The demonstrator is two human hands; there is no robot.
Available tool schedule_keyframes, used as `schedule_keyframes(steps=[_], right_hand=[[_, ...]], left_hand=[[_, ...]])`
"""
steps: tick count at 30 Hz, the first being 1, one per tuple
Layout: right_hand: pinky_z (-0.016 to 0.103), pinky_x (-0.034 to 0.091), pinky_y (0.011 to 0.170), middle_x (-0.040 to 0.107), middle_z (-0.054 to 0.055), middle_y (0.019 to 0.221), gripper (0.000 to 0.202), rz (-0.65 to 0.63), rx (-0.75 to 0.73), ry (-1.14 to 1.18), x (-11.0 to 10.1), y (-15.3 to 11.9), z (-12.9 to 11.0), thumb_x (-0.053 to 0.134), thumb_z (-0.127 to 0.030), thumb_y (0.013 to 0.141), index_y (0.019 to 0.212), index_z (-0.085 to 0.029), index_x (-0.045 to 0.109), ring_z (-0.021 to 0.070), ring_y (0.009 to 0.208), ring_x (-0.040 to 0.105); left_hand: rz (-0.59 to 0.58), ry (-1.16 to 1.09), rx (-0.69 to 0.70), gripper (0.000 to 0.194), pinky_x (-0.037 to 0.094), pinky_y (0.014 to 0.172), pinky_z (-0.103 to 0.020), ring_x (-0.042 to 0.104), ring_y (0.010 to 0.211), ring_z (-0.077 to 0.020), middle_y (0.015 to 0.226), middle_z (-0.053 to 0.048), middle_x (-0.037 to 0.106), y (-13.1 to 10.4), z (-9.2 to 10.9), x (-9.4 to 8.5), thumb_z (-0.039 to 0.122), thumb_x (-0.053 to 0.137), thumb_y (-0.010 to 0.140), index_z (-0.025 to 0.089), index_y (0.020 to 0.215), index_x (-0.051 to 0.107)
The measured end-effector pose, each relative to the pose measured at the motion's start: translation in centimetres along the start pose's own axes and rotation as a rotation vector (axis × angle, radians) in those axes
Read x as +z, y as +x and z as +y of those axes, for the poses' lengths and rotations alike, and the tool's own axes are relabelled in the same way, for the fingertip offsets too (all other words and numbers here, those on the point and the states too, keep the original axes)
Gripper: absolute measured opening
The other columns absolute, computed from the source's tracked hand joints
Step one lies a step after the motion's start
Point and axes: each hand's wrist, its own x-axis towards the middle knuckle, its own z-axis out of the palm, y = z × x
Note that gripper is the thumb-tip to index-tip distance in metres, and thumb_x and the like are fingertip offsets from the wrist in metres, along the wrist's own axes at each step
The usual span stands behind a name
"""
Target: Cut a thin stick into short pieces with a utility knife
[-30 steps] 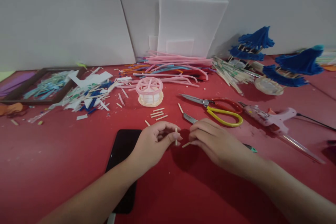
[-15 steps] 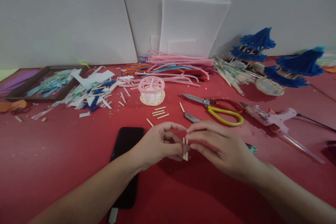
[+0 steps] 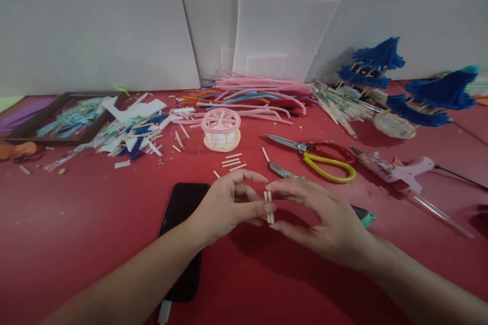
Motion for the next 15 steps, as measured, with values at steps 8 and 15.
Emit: schedule_keyframes(steps=[8,15], right_hand=[[0.031,0.056,0.086,0.07,0.006,0.108,0.028,0.009,-0.004,0.039,-0.03,0.0,-0.17,0.059,-0.024,0.088,0.116,-0.024,0.053,0.0184,0.1,0.068],[0.031,0.057,0.087,0.069,0.006,0.108,0.031,0.017,0.005,0.046,0.02,-0.06,-0.11,0.062,-0.023,0.085,0.115,-0.024,0.054,0.0183,0.099,0.068]], left_hand=[[0.028,0.039,-0.007,0.046,0.051,0.052,-0.018,0.063,0.048,-0.0097,0.055,0.002,0.07,0.07,0.08,0.02,0.019,0.091,0.051,0.014,0.085,0.06],[0.037,0.037,0.038,0.047,0.051,0.052,-0.019,0.063,0.047,-0.0096,0.054,0.003,0.069,0.09,-0.17,0.05,0.019,0.09,0.051,0.016,0.079,0.053]])
